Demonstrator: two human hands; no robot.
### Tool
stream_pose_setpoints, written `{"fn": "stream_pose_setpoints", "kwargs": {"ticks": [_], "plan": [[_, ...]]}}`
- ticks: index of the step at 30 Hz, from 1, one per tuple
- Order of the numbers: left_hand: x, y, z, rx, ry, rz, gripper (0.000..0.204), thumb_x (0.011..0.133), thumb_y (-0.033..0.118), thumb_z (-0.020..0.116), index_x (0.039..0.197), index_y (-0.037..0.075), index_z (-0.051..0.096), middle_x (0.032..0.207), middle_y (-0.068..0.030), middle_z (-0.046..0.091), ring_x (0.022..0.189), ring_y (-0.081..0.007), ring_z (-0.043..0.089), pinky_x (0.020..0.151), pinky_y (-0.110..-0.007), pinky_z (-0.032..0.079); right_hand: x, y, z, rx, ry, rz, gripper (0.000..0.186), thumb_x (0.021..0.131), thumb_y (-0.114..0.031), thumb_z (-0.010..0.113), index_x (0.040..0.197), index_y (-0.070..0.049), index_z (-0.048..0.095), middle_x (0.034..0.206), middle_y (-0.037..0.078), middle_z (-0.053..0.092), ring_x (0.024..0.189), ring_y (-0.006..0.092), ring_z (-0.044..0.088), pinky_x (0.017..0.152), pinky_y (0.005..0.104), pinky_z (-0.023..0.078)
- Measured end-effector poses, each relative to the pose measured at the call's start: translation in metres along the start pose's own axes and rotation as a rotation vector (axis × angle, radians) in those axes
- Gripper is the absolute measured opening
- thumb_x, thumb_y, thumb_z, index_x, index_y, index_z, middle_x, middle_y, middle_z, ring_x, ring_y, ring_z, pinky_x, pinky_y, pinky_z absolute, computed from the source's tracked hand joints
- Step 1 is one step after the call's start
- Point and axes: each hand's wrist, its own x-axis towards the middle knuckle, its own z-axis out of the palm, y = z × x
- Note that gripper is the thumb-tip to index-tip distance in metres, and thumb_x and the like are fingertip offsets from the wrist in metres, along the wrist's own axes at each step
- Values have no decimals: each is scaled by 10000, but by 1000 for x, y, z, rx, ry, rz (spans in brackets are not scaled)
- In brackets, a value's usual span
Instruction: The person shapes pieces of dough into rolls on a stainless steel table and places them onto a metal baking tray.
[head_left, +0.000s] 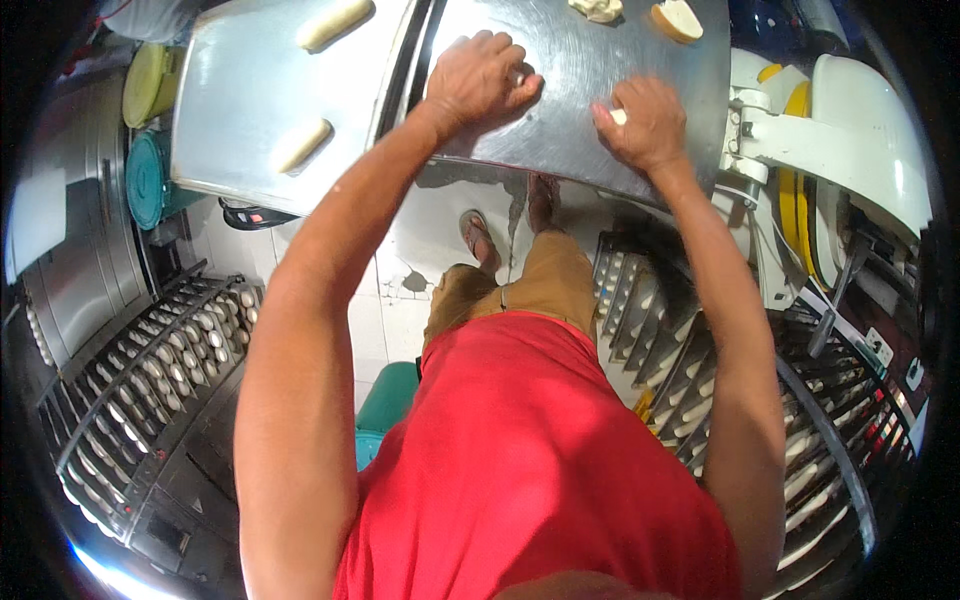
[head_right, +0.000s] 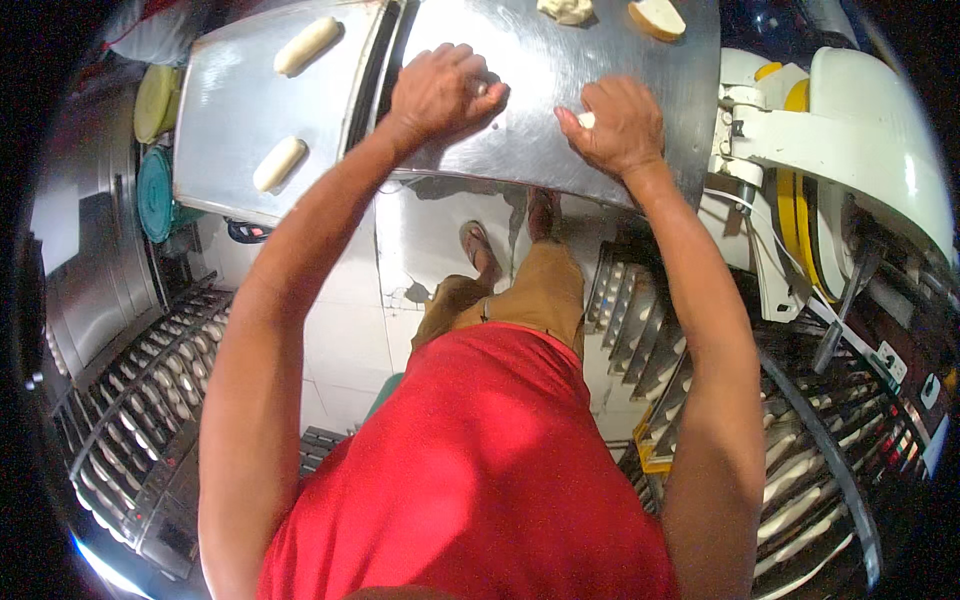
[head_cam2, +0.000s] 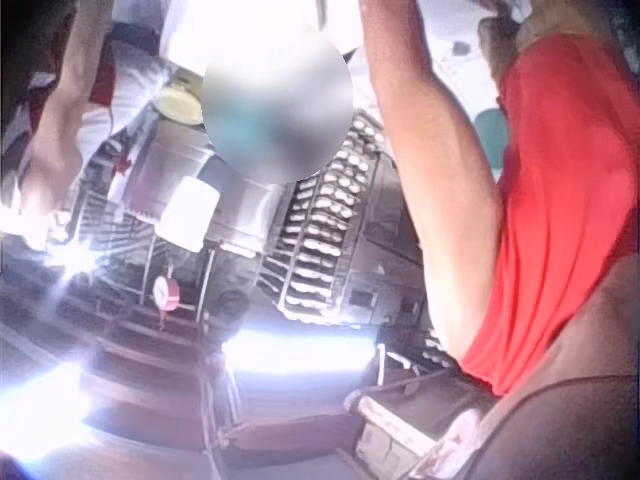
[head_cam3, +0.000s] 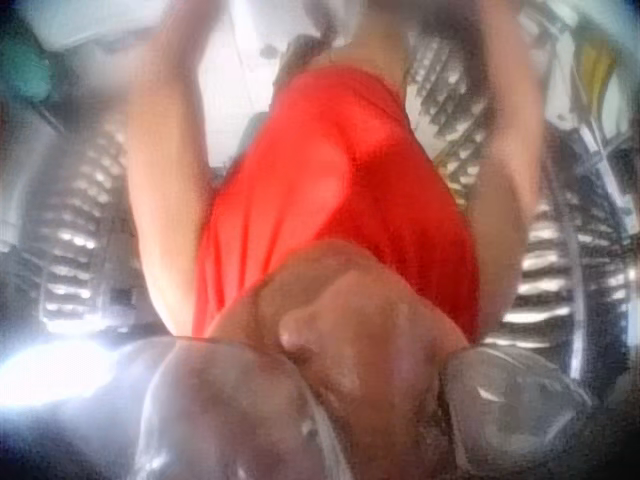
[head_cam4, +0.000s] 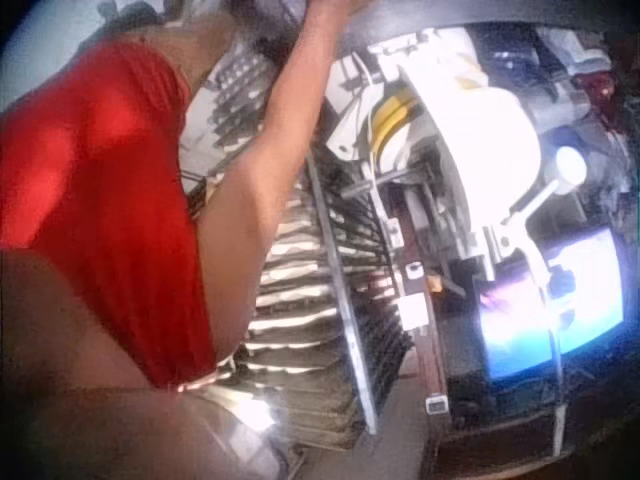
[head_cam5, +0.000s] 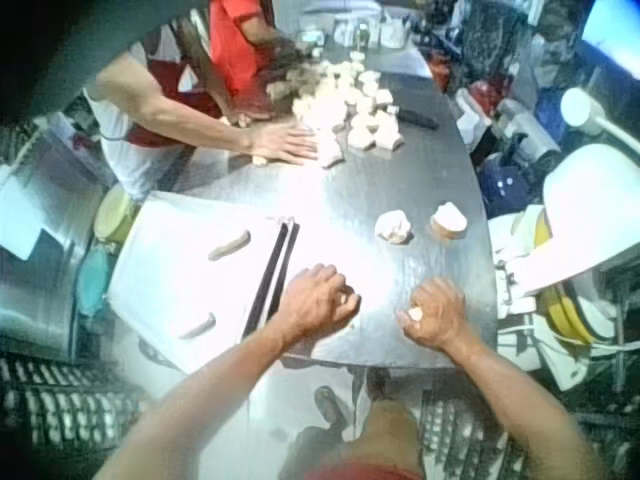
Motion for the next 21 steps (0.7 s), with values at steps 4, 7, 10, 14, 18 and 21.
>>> {"fn": "stream_pose_setpoints", "kwargs": {"ticks": [4, 7, 10, 14, 18, 21], "plan": [[-45, 4, 11, -56, 203, 90, 562, 916, 650, 629, 1093, 118, 668, 1092, -137, 621, 1098, -297, 600, 931, -464, 475, -21, -10, -7, 52, 95, -56, 408, 826, -486, 738, 801, -93, 634, 883, 110, 634, 843, 313, 603, 740, 472, 475], [-23, 10, -17, -106, -115, -94, 521, 904, 616, 640, 941, 102, 718, 978, -104, 663, 972, -278, 660, 817, -447, 542, -20, 2, -9, 79, -209, 133, 417, 830, -491, 725, 766, -97, 602, 858, 103, 619, 824, 312, 595, 721, 472, 463], [-6, -3, 2, -15, 2, -27, 441, 902, 526, 638, 864, 99, 739, 901, -57, 680, 908, -244, 670, 809, -415, 555, -11, 0, 6, 59, -72, 27, 430, 838, -493, 717, 739, -100, 573, 833, 97, 609, 814, 316, 587, 706, 473, 452], [-6, 9, -4, 41, 41, -50, 470, 913, 513, 635, 997, 53, 685, 1093, -129, 661, 1072, -305, 620, 945, -468, 491, -6, -4, -3, 5, -119, 64, 458, 856, -519, 696, 971, -79, 639, 1019, 126, 636, 984, 340, 587, 853, 480, 455], [-76, 55, 1, 1, 12, -111, 761, 941, 537, 612, 1364, -81, 476, 1430, -279, 486, 1350, -445, 431, 1148, -584, 302, -72, -37, -28, 31, -160, 80, 751, 892, -573, 653, 1359, 0, 523, 1393, 201, 534, 1309, 407, 471, 1115, 536, 341], [-122, 82, -5, -49, -51, -165, 767, 957, 484, 588, 1456, -73, 420, 1513, -275, 435, 1431, -454, 365, 1190, -590, 264, -101, -54, -40, 29, -254, 127, 886, 927, -614, 596, 1483, 49, 407, 1545, 240, 420, 1451, 436, 352, 1208, 573, 227]]}}
